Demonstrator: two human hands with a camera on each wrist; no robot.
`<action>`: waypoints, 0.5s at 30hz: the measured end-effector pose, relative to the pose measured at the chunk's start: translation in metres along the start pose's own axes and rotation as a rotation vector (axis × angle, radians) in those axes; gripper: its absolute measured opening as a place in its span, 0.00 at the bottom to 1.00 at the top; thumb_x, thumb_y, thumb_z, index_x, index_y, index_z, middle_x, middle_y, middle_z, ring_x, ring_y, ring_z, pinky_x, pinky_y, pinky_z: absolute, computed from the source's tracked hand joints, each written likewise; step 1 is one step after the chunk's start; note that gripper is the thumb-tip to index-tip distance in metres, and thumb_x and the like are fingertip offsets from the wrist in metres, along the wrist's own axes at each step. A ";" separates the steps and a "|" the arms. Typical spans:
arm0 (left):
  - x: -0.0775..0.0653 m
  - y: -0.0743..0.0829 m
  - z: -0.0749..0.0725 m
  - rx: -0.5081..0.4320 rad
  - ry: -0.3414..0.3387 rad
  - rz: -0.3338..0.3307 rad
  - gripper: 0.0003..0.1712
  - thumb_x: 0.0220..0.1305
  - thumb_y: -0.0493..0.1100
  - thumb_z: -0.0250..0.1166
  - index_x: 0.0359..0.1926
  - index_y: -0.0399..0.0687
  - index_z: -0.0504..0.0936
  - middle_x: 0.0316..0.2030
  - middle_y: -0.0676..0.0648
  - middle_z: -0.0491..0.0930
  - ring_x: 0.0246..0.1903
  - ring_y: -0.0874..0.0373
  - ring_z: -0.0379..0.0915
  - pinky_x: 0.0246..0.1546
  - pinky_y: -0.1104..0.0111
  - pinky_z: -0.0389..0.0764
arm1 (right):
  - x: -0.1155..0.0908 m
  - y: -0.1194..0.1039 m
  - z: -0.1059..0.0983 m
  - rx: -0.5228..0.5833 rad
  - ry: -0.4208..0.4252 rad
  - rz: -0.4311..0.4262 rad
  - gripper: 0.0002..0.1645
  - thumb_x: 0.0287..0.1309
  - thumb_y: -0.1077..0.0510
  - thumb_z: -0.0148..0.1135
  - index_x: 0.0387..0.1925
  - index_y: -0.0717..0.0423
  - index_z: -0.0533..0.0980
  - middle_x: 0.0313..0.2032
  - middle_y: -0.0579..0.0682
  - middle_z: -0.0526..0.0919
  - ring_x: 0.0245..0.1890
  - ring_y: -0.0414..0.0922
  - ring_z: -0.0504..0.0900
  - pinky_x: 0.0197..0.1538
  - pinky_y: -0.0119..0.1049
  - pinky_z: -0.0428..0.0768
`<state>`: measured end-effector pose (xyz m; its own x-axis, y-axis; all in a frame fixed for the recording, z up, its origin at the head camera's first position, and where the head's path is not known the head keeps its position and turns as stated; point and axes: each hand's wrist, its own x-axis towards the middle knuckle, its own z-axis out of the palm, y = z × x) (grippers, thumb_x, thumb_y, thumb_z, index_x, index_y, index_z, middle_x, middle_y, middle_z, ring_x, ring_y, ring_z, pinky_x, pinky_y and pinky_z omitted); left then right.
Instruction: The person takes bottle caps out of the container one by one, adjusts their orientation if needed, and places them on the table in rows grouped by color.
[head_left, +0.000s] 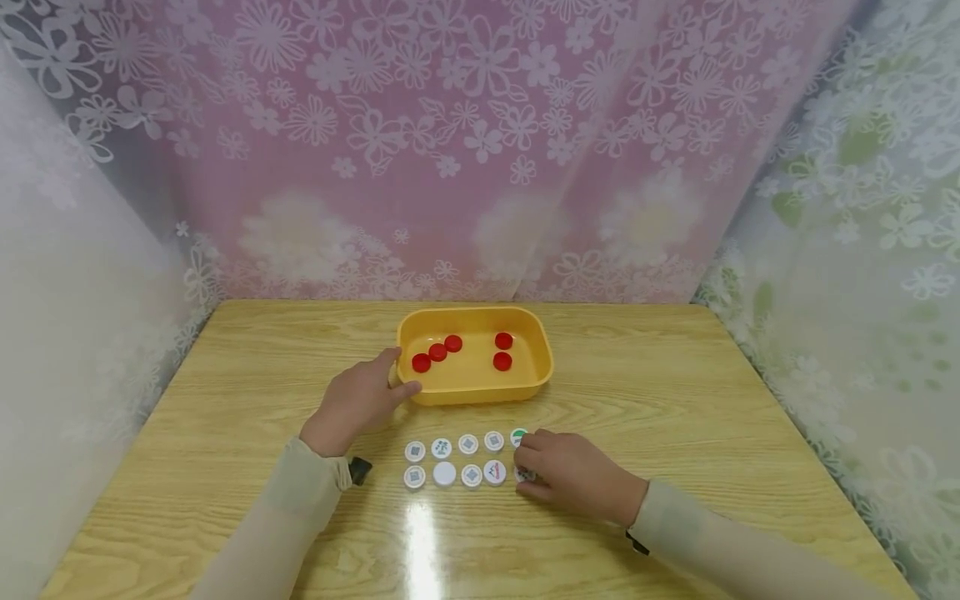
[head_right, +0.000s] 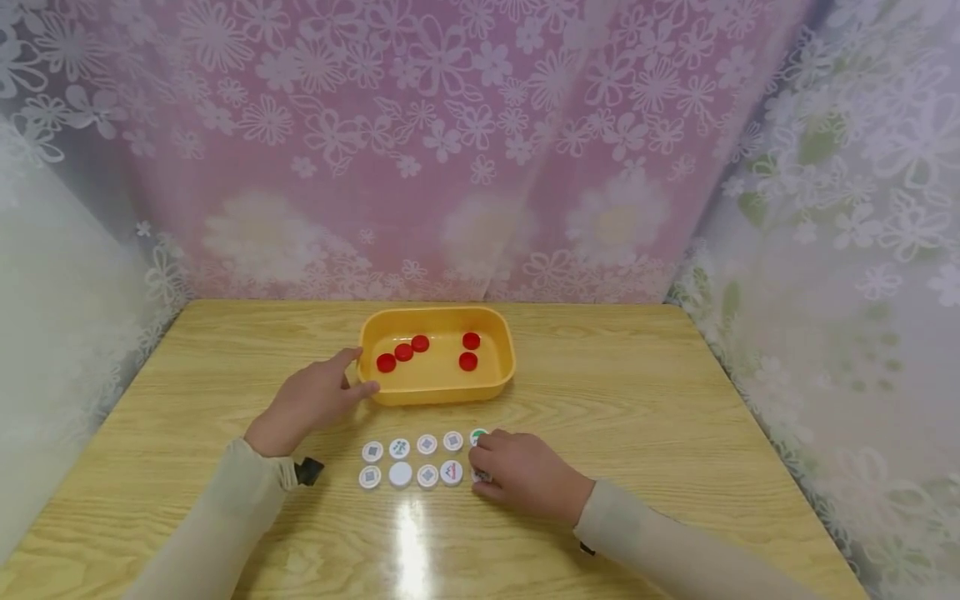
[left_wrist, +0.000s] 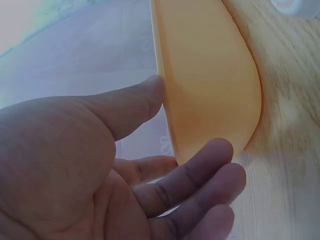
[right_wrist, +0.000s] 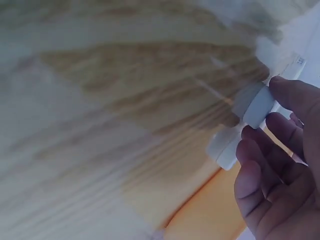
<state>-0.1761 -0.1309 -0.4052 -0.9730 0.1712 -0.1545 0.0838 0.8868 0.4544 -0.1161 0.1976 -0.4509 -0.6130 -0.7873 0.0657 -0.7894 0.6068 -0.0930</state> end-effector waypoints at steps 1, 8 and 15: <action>0.000 0.000 0.000 -0.001 0.002 0.001 0.46 0.72 0.62 0.63 0.78 0.41 0.61 0.67 0.35 0.76 0.62 0.36 0.75 0.59 0.42 0.76 | 0.001 0.000 0.000 -0.005 0.007 -0.003 0.11 0.67 0.46 0.69 0.33 0.42 0.76 0.31 0.34 0.71 0.29 0.33 0.66 0.32 0.26 0.70; 0.000 -0.001 -0.001 0.015 0.022 0.027 0.45 0.72 0.62 0.63 0.77 0.40 0.63 0.65 0.34 0.77 0.60 0.35 0.76 0.58 0.43 0.77 | 0.003 -0.001 0.000 -0.056 0.057 0.008 0.11 0.66 0.46 0.70 0.36 0.44 0.76 0.33 0.37 0.70 0.30 0.35 0.65 0.32 0.28 0.71; 0.000 -0.001 0.000 0.010 0.014 0.025 0.45 0.72 0.62 0.64 0.77 0.40 0.63 0.65 0.34 0.77 0.60 0.35 0.77 0.57 0.43 0.78 | 0.002 0.009 -0.001 -0.035 0.094 0.110 0.13 0.67 0.44 0.66 0.44 0.47 0.80 0.39 0.39 0.76 0.35 0.36 0.71 0.39 0.32 0.79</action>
<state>-0.1765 -0.1320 -0.4054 -0.9735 0.1874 -0.1309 0.1102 0.8864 0.4496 -0.1247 0.2016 -0.4506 -0.6949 -0.7034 0.1495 -0.7170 0.6935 -0.0700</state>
